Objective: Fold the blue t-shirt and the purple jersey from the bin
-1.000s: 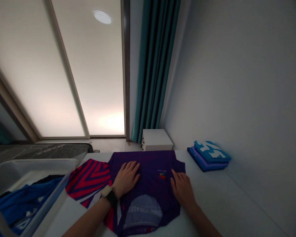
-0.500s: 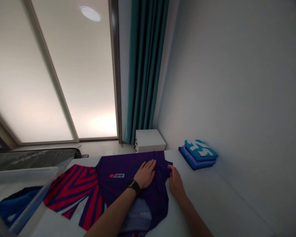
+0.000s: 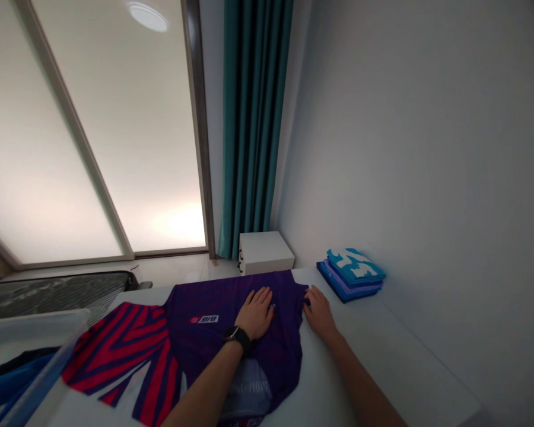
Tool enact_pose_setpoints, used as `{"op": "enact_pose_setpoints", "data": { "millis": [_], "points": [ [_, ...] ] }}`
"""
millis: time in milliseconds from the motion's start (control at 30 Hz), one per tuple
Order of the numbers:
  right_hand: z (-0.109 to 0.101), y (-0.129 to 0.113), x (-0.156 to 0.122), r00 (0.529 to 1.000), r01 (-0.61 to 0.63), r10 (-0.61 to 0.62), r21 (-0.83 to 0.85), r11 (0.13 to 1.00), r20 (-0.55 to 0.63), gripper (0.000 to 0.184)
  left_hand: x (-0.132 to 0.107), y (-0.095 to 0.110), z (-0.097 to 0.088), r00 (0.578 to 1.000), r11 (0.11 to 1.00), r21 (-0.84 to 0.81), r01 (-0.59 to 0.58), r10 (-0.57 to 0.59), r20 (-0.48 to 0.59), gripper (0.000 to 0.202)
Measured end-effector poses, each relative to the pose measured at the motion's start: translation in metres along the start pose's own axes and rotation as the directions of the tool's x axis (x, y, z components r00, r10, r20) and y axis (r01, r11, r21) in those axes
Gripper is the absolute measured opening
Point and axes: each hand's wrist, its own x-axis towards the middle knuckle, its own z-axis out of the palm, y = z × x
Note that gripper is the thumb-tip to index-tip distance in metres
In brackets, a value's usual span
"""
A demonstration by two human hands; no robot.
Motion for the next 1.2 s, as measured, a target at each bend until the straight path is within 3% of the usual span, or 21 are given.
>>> {"op": "enact_pose_setpoints", "data": {
  "millis": [133, 300, 433, 533, 700, 800, 867, 933, 1000, 1133, 1200],
  "points": [
    [-0.01, -0.008, 0.006, 0.996, -0.031, 0.056, 0.313, 0.949, -0.071, 0.019, 0.0, -0.001, 0.001, 1.0, 1.0, -0.004, -0.001, 0.001, -0.008, 0.049],
    [-0.033, -0.005, 0.023, 0.981, -0.139, 0.187, 0.489, 0.861, -0.05, 0.037, 0.0, -0.001, 0.003, 1.0, 1.0, 0.001, 0.004, -0.004, -0.002, 0.049],
    [-0.05, 0.016, 0.039, 0.981, -0.188, 0.196, 0.296, 0.936, 0.004, 0.044, 0.001, -0.001, 0.002, 1.0, 1.0, -0.001, 0.004, -0.004, 0.004, 0.048],
    [-0.05, 0.027, 0.039, 0.978, -0.183, 0.202, 0.263, 0.947, -0.045, 0.047, 0.001, 0.0, 0.001, 1.0, 1.0, -0.002, 0.004, -0.004, 0.0, 0.048],
    [-0.024, 0.029, 0.008, 0.962, -0.231, 0.256, 0.21, 0.95, -0.1, 0.055, 0.001, 0.001, -0.001, 1.0, 1.0, 0.005, 0.008, -0.008, -0.003, 0.047],
    [-0.012, 0.026, -0.016, 0.985, -0.155, 0.162, 0.101, 0.983, -0.067, 0.055, 0.0, 0.003, -0.003, 1.0, 1.0, 0.012, 0.004, -0.004, -0.007, 0.047],
    [-0.012, 0.022, -0.027, 0.989, -0.101, 0.116, 0.161, 0.982, -0.088, 0.054, 0.0, 0.004, -0.003, 1.0, 1.0, 0.021, -0.002, 0.003, -0.007, 0.047],
    [-0.018, 0.015, -0.033, 0.978, -0.101, 0.147, 0.28, 0.955, -0.15, 0.051, 0.0, 0.004, -0.003, 1.0, 0.999, 0.037, -0.003, 0.003, -0.004, 0.047],
    [-0.026, 0.008, -0.034, 0.948, -0.157, 0.255, 0.415, 0.896, -0.192, 0.052, -0.001, 0.004, -0.002, 1.0, 0.999, 0.055, -0.003, 0.003, -0.004, 0.048],
    [-0.038, 0.001, -0.022, 0.876, -0.286, 0.464, 0.633, 0.719, -0.131, 0.06, -0.001, 0.004, -0.002, 1.0, 0.997, 0.078, -0.014, 0.014, 0.005, 0.048],
    [-0.041, 0.007, -0.011, 0.866, -0.304, 0.486, 0.647, 0.699, -0.119, 0.06, -0.001, 0.004, -0.002, 1.0, 0.997, 0.081, -0.015, 0.014, 0.013, 0.048]
  ]
}}
